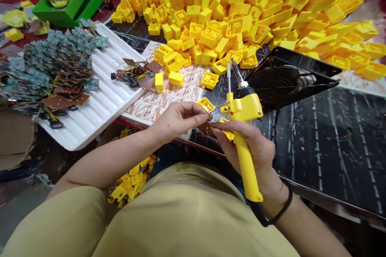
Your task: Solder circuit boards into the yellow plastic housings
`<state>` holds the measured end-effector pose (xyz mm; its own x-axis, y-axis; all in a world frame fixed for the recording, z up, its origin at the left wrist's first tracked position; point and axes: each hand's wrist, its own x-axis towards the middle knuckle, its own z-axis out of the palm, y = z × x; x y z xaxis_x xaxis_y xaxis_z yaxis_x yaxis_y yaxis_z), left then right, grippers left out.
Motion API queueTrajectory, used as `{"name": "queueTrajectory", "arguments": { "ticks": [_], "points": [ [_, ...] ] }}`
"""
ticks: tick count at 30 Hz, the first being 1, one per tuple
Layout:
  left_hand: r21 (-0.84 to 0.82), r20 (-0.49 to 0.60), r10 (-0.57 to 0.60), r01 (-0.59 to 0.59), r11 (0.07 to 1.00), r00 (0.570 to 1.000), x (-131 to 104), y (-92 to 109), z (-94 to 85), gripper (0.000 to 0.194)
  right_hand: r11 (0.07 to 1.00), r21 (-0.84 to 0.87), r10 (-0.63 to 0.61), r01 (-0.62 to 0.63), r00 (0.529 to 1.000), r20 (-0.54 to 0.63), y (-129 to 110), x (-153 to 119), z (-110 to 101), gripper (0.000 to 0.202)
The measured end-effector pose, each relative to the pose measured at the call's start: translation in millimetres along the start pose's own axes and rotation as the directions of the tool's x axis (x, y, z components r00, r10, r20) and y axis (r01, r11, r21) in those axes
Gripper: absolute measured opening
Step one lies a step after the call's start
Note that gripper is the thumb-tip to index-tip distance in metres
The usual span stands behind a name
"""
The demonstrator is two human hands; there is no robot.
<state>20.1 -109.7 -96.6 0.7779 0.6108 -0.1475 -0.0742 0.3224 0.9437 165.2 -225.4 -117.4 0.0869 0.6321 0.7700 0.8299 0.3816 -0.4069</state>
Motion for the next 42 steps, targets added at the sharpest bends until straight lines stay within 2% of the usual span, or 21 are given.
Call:
{"name": "queueTrajectory", "arguments": {
  "ticks": [4, 6, 8, 10, 11, 13, 16, 18, 22, 24, 28, 30, 32, 34, 36, 40, 42],
  "points": [
    [-0.284, -0.085, -0.085, 0.058, 0.957, 0.993, -4.3, -2.7, 0.7, 0.039, 0.995, -0.051, -0.084, 0.086, 0.996, 0.026, -3.7, -9.6, 0.5, 0.036],
    [-0.320, -0.084, -0.125, 0.093, 0.943, 0.989, -7.5, 2.7, -6.5, 0.042, 0.994, -0.036, -0.100, 0.103, 0.992, 0.071, -4.7, -9.9, -2.7, 0.036],
    [-0.170, -0.087, -0.102, 0.087, 0.982, 0.991, -10.6, 11.0, -19.1, 0.042, 0.998, -0.006, -0.055, 0.056, 0.993, 0.105, -1.3, -5.0, -4.8, 0.040],
    [0.132, -0.067, -0.051, 0.059, 0.989, 0.996, -12.1, 18.4, -34.4, 0.035, 0.999, -0.040, 0.006, -0.001, 0.990, 0.138, 8.1, 3.3, -1.9, 0.046],
    [0.300, -0.050, -0.024, 0.038, 0.953, 0.998, -11.9, 20.6, -41.6, 0.030, 0.996, -0.090, 0.021, -0.006, 0.987, 0.160, 14.5, 7.6, 2.2, 0.048],
    [0.571, -0.017, 0.042, -0.025, 0.821, 0.999, -9.4, 20.7, -52.5, 0.018, 0.975, -0.219, 0.020, 0.032, 0.973, 0.228, 27.7, 14.2, 13.9, 0.047],
    [0.760, 0.015, 0.171, -0.122, 0.639, 0.985, -2.9, 13.6, -57.7, 0.016, 0.952, -0.297, 0.037, 0.068, 0.941, 0.336, 38.4, 16.4, 29.4, 0.035],
    [0.799, 0.046, 0.198, -0.155, 0.580, 0.979, 0.7, 8.9, -55.8, 0.018, 0.958, -0.274, 0.033, 0.082, 0.920, 0.390, 37.3, 13.2, 30.3, 0.029],
    [0.818, 0.105, 0.161, -0.177, 0.547, 0.981, 4.1, 7.3, -50.1, 0.017, 0.977, -0.153, -0.062, 0.150, 0.882, 0.468, 32.1, 5.1, 13.0, 0.028],
    [0.822, 0.113, 0.147, -0.176, 0.542, 0.983, 5.1, 8.0, -48.3, 0.017, 0.977, -0.154, -0.061, 0.145, 0.890, 0.452, 34.0, 2.9, 5.7, 0.030],
    [0.837, 0.112, 0.166, -0.183, 0.516, 0.980, 5.2, 7.1, -47.1, 0.016, 0.954, -0.280, 0.001, 0.103, 0.937, 0.348, 37.0, 1.6, 4.9, 0.037],
    [0.850, 0.109, 0.181, -0.186, 0.494, 0.978, 3.2, 6.6, -48.4, 0.015, 0.979, -0.198, 0.015, 0.057, 0.939, 0.343, 33.4, 3.5, 5.1, 0.042],
    [0.863, 0.110, 0.185, -0.187, 0.470, 0.976, 0.2, 6.8, -51.4, 0.014, 0.997, -0.077, 0.039, -0.011, 0.925, 0.377, 28.9, 8.3, 2.5, 0.043],
    [0.874, 0.108, 0.188, -0.184, 0.450, 0.976, -2.8, 7.4, -55.5, 0.014, 0.999, -0.035, 0.053, -0.042, 0.908, 0.415, 26.9, 15.7, -1.0, 0.043],
    [0.882, 0.109, 0.188, -0.182, 0.435, 0.976, -4.8, 8.2, -59.6, 0.014, 0.999, -0.034, 0.014, 0.001, 0.886, 0.463, 28.6, 23.1, -1.3, 0.047],
    [0.895, 0.115, 0.179, -0.180, 0.407, 0.977, -5.0, 9.4, -62.3, 0.013, 0.996, 0.030, -0.084, 0.082, 0.808, 0.584, 33.8, 26.2, 10.9, 0.053],
    [0.900, 0.125, 0.160, -0.179, 0.397, 0.979, -4.0, 9.2, -60.0, 0.012, 0.995, -0.014, -0.073, 0.099, 0.812, 0.579, 32.7, 20.6, 16.7, 0.047]
  ]
}}
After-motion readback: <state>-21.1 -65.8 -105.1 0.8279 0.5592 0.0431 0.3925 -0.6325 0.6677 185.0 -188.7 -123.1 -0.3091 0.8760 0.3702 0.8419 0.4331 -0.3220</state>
